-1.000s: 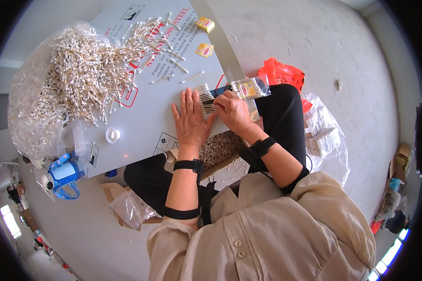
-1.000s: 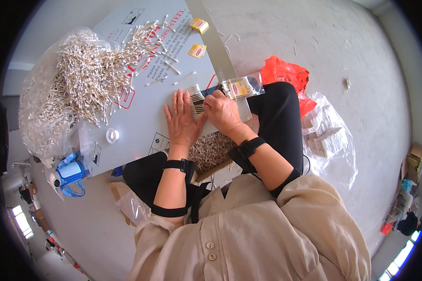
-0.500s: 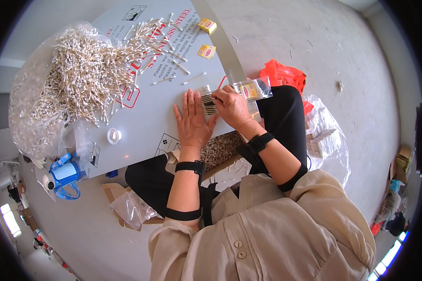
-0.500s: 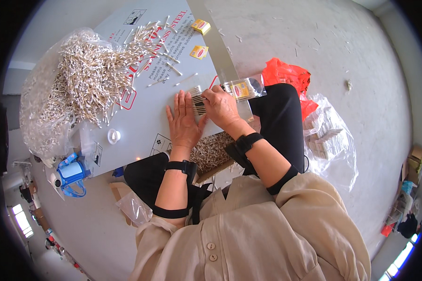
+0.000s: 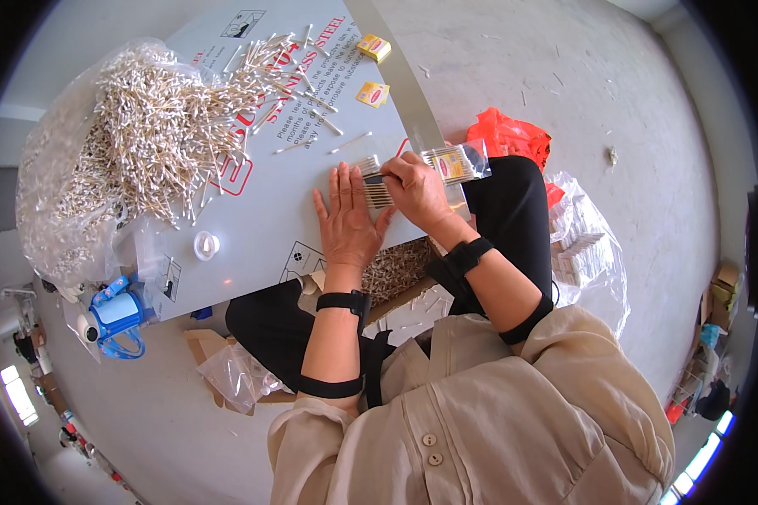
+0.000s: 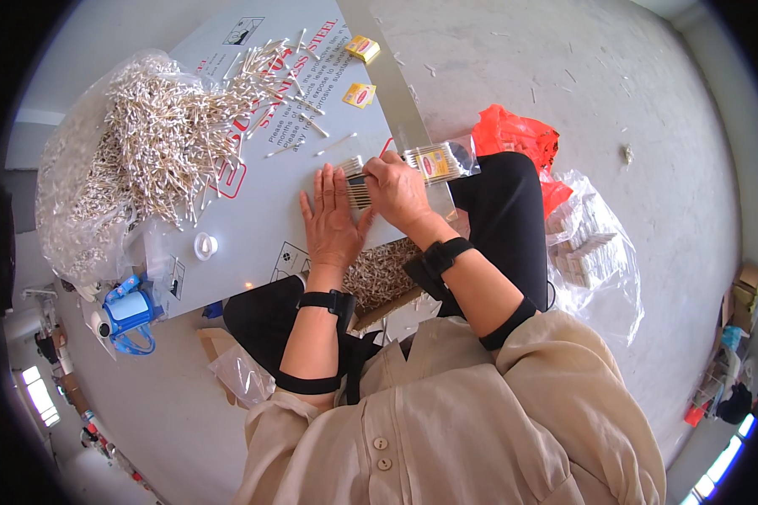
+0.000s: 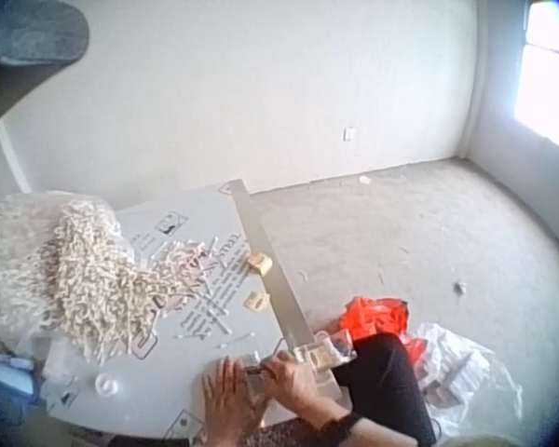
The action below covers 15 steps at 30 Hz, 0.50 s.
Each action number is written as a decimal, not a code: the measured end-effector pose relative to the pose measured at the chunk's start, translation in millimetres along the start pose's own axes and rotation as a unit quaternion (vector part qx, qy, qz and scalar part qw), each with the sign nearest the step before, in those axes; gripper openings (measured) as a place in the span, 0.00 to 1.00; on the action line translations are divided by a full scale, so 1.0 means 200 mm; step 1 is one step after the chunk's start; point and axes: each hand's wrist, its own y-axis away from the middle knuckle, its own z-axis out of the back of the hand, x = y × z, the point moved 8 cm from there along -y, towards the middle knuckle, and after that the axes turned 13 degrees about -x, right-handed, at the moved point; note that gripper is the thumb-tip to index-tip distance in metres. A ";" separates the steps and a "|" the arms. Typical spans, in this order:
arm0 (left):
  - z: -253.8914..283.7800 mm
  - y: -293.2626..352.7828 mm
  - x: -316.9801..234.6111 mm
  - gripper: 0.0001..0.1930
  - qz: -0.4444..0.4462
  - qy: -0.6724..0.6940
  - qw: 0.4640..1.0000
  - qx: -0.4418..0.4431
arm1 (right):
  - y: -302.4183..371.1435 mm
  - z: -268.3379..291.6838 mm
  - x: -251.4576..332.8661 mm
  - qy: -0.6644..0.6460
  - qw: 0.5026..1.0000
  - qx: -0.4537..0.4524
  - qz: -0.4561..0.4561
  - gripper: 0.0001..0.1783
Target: Packaging cotton swabs into small plastic bags.
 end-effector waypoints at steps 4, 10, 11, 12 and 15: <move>0.00 0.00 0.00 0.45 -0.003 -0.002 1.000 -0.005 | -0.04 -0.01 -0.01 0.008 1.000 0.001 -0.011 0.05; -0.01 0.01 0.00 0.45 0.000 0.001 1.000 -0.004 | -0.05 -0.03 -0.02 0.018 1.000 0.011 -0.009 0.06; -0.01 0.01 0.00 0.45 0.001 0.002 1.000 -0.003 | -0.05 -0.03 -0.02 0.020 1.000 0.012 -0.010 0.06; 0.00 0.01 0.00 0.45 0.001 0.002 1.000 -0.003 | -0.05 -0.03 -0.02 0.020 1.000 0.012 -0.010 0.06; -0.01 0.01 0.00 0.45 0.003 0.003 1.000 -0.001 | -0.05 -0.04 -0.02 0.019 1.000 0.015 -0.012 0.06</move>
